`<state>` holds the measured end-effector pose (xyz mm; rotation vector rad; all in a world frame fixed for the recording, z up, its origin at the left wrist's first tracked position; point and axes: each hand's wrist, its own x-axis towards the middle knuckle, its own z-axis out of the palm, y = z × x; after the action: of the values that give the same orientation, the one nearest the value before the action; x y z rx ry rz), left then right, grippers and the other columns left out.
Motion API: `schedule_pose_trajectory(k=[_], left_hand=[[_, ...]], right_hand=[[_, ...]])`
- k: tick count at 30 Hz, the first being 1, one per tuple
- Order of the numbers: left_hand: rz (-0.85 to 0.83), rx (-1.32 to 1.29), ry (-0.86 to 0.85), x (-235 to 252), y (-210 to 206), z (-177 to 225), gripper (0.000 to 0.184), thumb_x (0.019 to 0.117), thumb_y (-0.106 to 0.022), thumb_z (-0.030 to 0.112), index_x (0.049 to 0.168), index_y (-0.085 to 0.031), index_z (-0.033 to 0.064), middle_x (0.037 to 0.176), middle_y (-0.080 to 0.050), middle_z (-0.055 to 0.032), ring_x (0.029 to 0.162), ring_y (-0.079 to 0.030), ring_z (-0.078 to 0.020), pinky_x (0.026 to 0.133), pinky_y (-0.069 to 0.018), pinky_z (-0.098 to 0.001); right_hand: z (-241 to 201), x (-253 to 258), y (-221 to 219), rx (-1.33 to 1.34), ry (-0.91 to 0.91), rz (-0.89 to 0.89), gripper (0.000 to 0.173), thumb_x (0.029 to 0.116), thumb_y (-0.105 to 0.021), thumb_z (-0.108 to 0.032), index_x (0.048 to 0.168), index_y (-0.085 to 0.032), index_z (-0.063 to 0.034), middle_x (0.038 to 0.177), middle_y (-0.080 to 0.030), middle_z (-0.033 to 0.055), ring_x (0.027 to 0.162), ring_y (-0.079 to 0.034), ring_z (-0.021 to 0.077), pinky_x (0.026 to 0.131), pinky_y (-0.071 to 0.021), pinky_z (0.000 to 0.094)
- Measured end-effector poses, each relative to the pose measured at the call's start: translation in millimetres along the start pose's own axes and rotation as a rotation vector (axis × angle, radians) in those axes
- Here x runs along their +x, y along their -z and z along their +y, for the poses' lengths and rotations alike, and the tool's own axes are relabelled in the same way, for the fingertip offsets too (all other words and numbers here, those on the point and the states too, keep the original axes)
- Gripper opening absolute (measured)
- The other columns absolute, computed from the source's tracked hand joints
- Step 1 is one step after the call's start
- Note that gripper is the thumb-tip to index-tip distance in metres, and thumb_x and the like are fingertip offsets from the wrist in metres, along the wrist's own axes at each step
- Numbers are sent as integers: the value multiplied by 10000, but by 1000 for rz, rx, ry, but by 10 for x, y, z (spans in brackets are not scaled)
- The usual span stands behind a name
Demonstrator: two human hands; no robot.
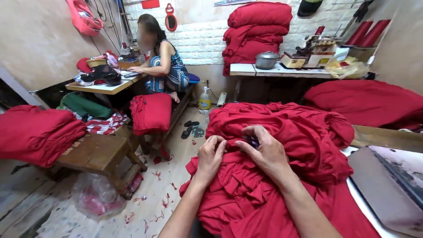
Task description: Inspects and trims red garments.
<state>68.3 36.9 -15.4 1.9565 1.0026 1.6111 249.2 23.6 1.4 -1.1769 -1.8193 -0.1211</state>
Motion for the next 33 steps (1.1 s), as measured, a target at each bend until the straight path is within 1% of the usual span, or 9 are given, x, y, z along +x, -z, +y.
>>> schedule_pose_trajectory(k=[1, 3, 7, 11, 16, 23, 29, 31, 33], left_hand=[[2, -23, 24, -25, 12, 1, 186, 998, -578, 71, 993, -701, -69, 880, -701, -104, 767, -666, -79, 760, -561, -223], [-3, -50, 47, -68, 38, 10, 174, 988, -585, 62, 1000, -702, -67, 890, -698, -99, 774, -656, -61, 757, -551, -205], [-14, -38, 53, -96, 74, -3, 177, 974, -587, 58, 1008, -710, -64, 926, -703, -114, 811, -656, -75, 770, -541, -216], [17, -30, 50, -104, 75, -11, 170, 962, -603, 68, 992, -720, -52, 936, -703, -111, 837, -666, -82, 786, -547, -218], [82, -31, 22, -127, 58, -4, 131, 929, -647, 69, 956, -732, -28, 912, -696, -85, 785, -636, -64, 741, -529, -201], [103, -3, -71, -155, 41, 9, 110, 903, -667, 48, 925, -737, -34, 908, -702, -104, 740, -620, -67, 692, -521, -196], [63, -16, -118, -143, 37, 10, 101, 897, -670, 26, 917, -731, -52, 909, -707, -121, 759, -635, -83, 708, -531, -198], [43, -68, -139, -150, 53, 3, 103, 901, -660, 17, 913, -722, -64, 926, -704, -127, 778, -637, -82, 723, -537, -200], [72, -179, -146, -160, 91, -19, 94, 900, -651, -2, 908, -709, -77, 929, -698, -111, 789, -634, -68, 738, -545, -203]], right_hand=[[-34, -4, -4, -31, 17, 29, 560, 1000, -517, -546, 1157, -671, -31, 948, -704, 134, 792, -687, 275, 665, -539, 477], [-94, -16, -25, -78, 69, 72, 499, 1037, -480, -466, 1154, -659, -15, 916, -702, 136, 773, -691, 275, 647, -540, 448], [-230, -41, -38, -133, 205, 85, 331, 987, -605, -331, 1051, -715, -26, 900, -728, 127, 768, -707, 272, 650, -556, 418], [-244, -48, -31, -190, 236, 62, 228, 948, -652, -258, 962, -739, -47, 875, -731, 121, 761, -716, 290, 620, -554, 438], [-199, -33, -32, -186, 247, 26, 216, 945, -650, -259, 901, -737, -67, 825, -715, 110, 742, -707, 294, 592, -540, 444], [-212, -31, -56, -191, 274, 29, 227, 957, -634, -262, 901, -743, -71, 831, -715, 111, 750, -706, 293, 592, -535, 440], [-252, -32, -69, -230, 301, 48, 239, 981, -605, -228, 878, -742, -62, 805, -713, 119, 739, -706, 308, 599, -535, 445], [-247, -38, -69, -204, 277, 59, 229, 981, -604, -221, 884, -743, -66, 816, -719, 110, 750, -710, 295, 609, -543, 440], [-185, -53, -66, -94, 185, 93, 223, 979, -616, -232, 927, -754, -64, 855, -739, 91, 766, -718, 236, 652, -564, 412]])
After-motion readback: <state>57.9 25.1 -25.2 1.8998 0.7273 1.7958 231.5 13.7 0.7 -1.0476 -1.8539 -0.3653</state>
